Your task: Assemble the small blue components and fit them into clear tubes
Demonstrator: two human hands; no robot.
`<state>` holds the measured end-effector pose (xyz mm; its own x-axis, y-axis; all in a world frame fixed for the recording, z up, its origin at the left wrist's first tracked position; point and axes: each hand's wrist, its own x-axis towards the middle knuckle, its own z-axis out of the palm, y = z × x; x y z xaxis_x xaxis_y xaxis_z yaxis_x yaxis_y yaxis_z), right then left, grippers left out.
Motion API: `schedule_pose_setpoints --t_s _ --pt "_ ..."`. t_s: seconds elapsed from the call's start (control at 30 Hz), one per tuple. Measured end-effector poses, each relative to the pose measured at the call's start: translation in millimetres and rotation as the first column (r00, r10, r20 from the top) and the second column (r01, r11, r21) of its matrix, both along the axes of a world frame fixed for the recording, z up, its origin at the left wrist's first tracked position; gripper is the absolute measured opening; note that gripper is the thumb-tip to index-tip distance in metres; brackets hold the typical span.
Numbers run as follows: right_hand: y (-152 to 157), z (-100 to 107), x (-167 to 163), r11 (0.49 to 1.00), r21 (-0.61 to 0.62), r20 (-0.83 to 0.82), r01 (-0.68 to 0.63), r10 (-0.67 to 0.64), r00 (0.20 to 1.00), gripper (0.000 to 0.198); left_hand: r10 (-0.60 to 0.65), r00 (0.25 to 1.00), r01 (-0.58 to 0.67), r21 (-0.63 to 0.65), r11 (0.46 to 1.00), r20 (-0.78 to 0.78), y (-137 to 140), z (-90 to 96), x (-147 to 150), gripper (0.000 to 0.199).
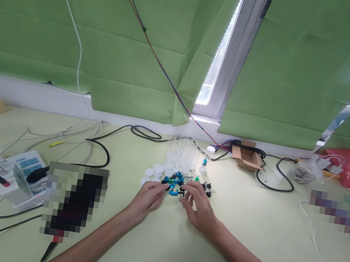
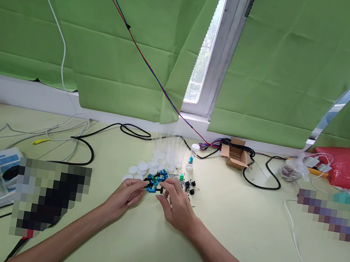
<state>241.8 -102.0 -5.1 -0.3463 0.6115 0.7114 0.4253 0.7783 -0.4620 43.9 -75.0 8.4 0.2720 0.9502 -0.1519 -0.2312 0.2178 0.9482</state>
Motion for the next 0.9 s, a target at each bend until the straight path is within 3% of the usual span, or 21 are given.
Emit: schedule_pose_setpoints --t_s 0.9 --pt "3.8 -4.6 2.2 0.999 0.044 0.009 0.014 -0.014 1.000 0.026 -0.009 0.999 0.009 0.003 1.000 -0.050 -1.1 0.0 0.0 0.049"
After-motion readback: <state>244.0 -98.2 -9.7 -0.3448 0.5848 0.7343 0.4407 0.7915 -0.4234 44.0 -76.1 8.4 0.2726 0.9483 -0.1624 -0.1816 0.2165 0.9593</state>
